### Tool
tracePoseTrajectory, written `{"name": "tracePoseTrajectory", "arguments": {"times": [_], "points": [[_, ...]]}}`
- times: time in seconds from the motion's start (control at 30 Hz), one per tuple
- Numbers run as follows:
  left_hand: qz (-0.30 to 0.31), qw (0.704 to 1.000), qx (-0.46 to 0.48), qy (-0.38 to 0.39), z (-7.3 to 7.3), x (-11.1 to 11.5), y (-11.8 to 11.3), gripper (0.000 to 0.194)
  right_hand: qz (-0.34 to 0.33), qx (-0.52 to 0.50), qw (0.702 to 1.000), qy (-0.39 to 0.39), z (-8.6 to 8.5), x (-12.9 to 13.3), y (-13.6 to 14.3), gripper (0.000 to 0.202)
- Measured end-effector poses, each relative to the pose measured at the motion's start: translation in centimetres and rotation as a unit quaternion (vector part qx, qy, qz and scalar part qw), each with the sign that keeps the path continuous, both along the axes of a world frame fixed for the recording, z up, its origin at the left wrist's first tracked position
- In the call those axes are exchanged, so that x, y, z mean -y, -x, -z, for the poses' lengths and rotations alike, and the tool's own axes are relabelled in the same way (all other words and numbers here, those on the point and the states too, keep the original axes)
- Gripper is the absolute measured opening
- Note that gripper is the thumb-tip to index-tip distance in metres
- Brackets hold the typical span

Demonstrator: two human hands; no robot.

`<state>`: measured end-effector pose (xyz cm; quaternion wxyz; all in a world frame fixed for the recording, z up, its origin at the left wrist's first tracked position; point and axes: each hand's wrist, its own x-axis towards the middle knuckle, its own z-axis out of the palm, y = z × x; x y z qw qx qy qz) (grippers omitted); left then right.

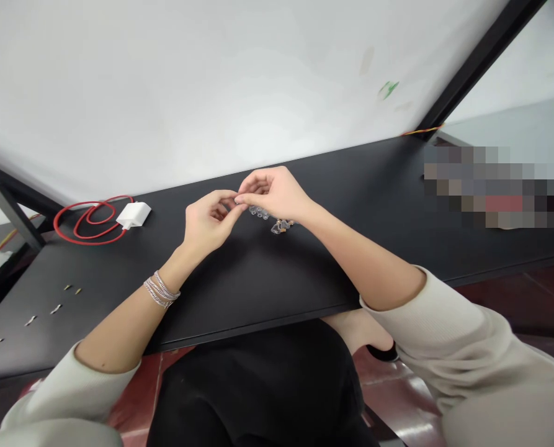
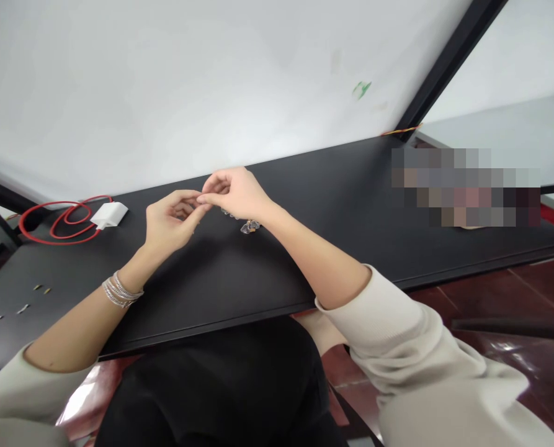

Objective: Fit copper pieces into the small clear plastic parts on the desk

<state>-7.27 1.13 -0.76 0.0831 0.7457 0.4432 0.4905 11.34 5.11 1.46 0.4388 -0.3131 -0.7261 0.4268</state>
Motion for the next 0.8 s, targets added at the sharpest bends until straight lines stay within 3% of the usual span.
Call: {"name": "tracePoseTrajectory", "arguments": {"times": [0.17,0.43,0.8], "points": [[0.011,0.997,0.07,0.037,0.3,0.0,0.0,0.025,-0.012,-0.027,0.999,0.021,0.1,-0.1,0.0,0.03],[0.061,0.976,0.177,0.109,0.0,-0.1,-0.3,0.035,-0.027,0.007,1.0,-0.013,0.3,-0.4,-0.3,0.027],[0.048,0.986,0.108,0.115,0.3,-0.4,0.7,0.029,-0.008,0.029,0.999,-0.035,0.3,-0.5,-0.4,0.019]]}}
